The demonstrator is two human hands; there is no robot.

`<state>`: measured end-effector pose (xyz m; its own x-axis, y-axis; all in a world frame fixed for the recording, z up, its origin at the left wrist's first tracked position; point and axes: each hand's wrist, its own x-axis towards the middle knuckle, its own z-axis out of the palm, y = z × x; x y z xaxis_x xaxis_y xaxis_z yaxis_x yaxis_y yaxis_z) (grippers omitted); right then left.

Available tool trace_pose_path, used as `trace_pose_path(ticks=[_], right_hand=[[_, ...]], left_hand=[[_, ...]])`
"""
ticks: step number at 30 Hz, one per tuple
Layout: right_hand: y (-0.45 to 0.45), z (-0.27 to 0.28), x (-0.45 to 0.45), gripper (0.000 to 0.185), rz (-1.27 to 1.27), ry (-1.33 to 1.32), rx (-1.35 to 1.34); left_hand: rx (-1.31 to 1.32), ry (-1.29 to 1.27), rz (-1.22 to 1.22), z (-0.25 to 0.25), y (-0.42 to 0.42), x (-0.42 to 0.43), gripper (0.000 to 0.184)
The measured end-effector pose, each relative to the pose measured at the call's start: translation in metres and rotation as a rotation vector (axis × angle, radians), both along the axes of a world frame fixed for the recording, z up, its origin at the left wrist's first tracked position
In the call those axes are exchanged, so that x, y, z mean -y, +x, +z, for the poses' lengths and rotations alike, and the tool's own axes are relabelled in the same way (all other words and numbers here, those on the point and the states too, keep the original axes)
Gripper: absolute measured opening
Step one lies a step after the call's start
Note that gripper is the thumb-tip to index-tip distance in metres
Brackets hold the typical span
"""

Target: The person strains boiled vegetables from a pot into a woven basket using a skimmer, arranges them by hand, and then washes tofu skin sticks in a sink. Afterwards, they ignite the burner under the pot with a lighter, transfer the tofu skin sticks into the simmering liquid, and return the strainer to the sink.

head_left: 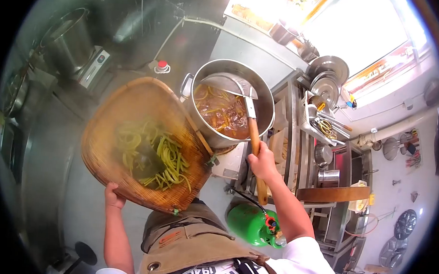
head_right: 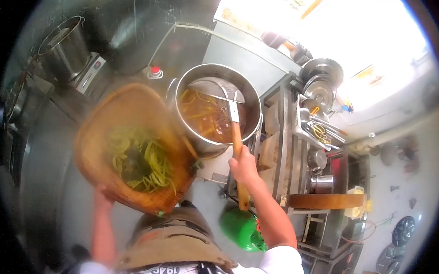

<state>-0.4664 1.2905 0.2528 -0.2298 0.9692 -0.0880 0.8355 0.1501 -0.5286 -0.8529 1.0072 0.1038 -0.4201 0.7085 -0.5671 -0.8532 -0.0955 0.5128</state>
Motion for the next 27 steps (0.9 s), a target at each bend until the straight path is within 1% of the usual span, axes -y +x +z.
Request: trace_pose_path(ticks=[3,4,6,8,9,10,11,12,14,17,18,20,21,23,24,25,26,27], right_hand=[[-0.006,0.005,0.002,0.042,0.086,-0.079,0.078],[-0.006,0.020,0.005,0.041,0.104,-0.124,0.105],[0.005,0.071,0.015,0.038,0.137,-0.221,0.166],[0.018,0.114,0.021,0.033,0.183,-0.188,0.191],[0.017,0.134,0.025,0.031,0.137,-0.187,0.175],[0.017,0.147,0.028,0.028,0.093,-0.186,0.159],[0.024,0.144,0.026,0.027,0.066,-0.154,0.128],[0.023,0.145,0.024,0.027,0.066,-0.119,0.154],[0.021,0.129,0.016,0.028,0.082,-0.024,0.175],[0.045,0.058,-0.021,0.025,0.171,0.323,0.454],[0.044,0.042,-0.031,0.023,0.142,0.298,0.511],[0.039,0.022,-0.044,0.018,0.064,0.240,0.623],[0.039,0.023,-0.048,0.018,0.094,0.208,0.644],[0.039,0.027,-0.055,0.018,0.159,0.141,0.686],[0.033,0.042,-0.058,0.018,0.058,-0.108,0.631],[0.023,0.069,-0.061,0.017,-0.039,-0.355,0.568],[0.016,0.090,-0.065,0.017,-0.133,-0.600,0.497],[0.023,0.105,-0.074,0.016,-0.132,-0.693,0.377]], left_hand=[[0.004,-0.010,0.031,-0.007,-0.001,0.000,0.053],[0.004,-0.003,0.029,-0.005,-0.001,-0.001,0.053],[0.013,0.008,0.025,-0.003,0.001,0.000,0.053],[0.025,-0.027,0.062,-0.024,-0.005,0.006,0.053],[0.033,-0.043,0.081,-0.033,-0.007,0.008,0.053],[0.043,-0.044,0.076,-0.030,-0.005,0.007,0.053],[0.053,-0.045,0.073,-0.027,-0.005,0.007,0.053],[0.060,-0.047,0.069,-0.023,-0.005,0.006,0.053],[0.051,-0.021,0.076,-0.024,-0.005,0.006,0.052],[0.056,-0.008,0.053,-0.037,-0.009,0.009,0.052],[0.061,-0.009,0.039,-0.041,-0.011,0.010,0.052],[0.069,-0.050,0.072,-0.017,-0.003,0.005,0.047],[0.067,-0.064,0.085,-0.008,-0.002,-0.001,0.045],[0.077,-0.099,0.098,-0.011,-0.003,0.000,0.039],[0.084,-0.117,0.109,-0.013,-0.002,0.002,0.036],[0.082,-0.118,0.092,-0.020,-0.004,0.003,0.030],[0.089,-0.113,0.099,-0.022,-0.002,0.005,0.032],[0.093,-0.107,0.106,-0.023,-0.004,0.005,0.035]])
